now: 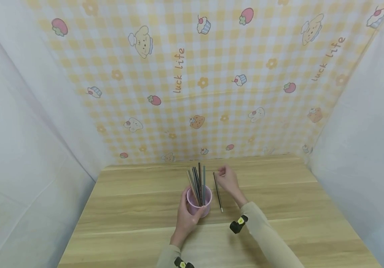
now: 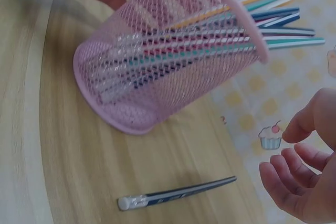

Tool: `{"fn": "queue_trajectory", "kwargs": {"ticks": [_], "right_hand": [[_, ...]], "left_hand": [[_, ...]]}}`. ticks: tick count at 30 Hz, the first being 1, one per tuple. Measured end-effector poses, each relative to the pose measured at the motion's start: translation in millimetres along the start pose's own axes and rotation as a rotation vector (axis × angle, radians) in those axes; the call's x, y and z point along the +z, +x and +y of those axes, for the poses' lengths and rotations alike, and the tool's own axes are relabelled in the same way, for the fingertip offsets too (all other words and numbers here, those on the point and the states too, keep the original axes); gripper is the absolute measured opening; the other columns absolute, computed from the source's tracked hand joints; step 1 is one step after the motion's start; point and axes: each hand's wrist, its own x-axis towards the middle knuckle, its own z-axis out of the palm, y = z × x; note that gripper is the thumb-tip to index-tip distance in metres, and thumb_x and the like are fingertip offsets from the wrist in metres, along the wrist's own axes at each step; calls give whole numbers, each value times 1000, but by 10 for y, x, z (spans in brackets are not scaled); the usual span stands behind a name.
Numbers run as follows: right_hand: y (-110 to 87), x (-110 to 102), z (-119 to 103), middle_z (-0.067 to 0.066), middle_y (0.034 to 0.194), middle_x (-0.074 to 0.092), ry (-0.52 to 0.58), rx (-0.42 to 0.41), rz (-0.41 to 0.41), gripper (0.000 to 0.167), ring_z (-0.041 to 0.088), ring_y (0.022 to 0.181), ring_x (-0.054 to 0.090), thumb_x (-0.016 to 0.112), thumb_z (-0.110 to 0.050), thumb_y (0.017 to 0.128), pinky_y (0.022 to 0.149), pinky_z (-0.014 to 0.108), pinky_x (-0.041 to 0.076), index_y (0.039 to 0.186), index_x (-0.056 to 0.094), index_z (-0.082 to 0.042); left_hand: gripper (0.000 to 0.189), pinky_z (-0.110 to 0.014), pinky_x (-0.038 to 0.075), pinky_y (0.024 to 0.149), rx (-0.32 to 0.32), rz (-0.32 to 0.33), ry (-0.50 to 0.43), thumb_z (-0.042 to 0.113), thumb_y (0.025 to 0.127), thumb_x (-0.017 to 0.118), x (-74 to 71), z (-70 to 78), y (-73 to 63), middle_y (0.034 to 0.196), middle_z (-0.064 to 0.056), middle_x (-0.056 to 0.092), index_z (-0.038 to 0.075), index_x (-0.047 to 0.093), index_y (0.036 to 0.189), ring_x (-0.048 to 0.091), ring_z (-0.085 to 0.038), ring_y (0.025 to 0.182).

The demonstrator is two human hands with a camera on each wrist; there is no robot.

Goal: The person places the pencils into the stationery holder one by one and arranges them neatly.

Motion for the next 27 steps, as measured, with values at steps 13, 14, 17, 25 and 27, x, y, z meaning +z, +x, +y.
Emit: {"fn": "queue_trajectory", "kwargs": {"ticks": [13,14,17,25,27], "right_hand": [[73,47,217,23,105,66,-49,42,5,29,33,93,65,65,-8,89,72,34,59,114,57,4],[77,55,231,23,105,66,-55,42,7,28,33,92,65,65,-7,88,71,35,59,113,57,4],[91,79,267,23,103,66,-71,43,16,26,33,92,66,64,-6,88,72,35,59,111,57,3],[75,155,363,22,99,67,-112,32,25,23,32,90,66,63,-5,87,77,41,59,108,58,4],[76,175,380,22,101,68,-114,37,19,24,33,92,66,63,-6,88,80,44,60,109,58,4]], "left_hand": [[93,-64,45,108,-8,20,12,10,76,83,57,-394,-8,150,-18,51,8,34,156,55,-39,131],[94,-63,46,108,-11,19,9,11,76,84,54,-403,-9,150,-16,51,10,35,156,56,-37,131],[94,-60,46,109,-20,10,-1,14,76,85,48,-402,-7,151,-12,51,16,35,156,56,-34,131],[92,-62,46,108,-14,10,7,13,78,84,36,-276,-15,151,-16,50,11,35,156,55,-37,131],[92,-60,46,109,-18,10,9,13,78,84,32,-268,-16,151,-16,50,11,34,156,55,-36,132]]}}
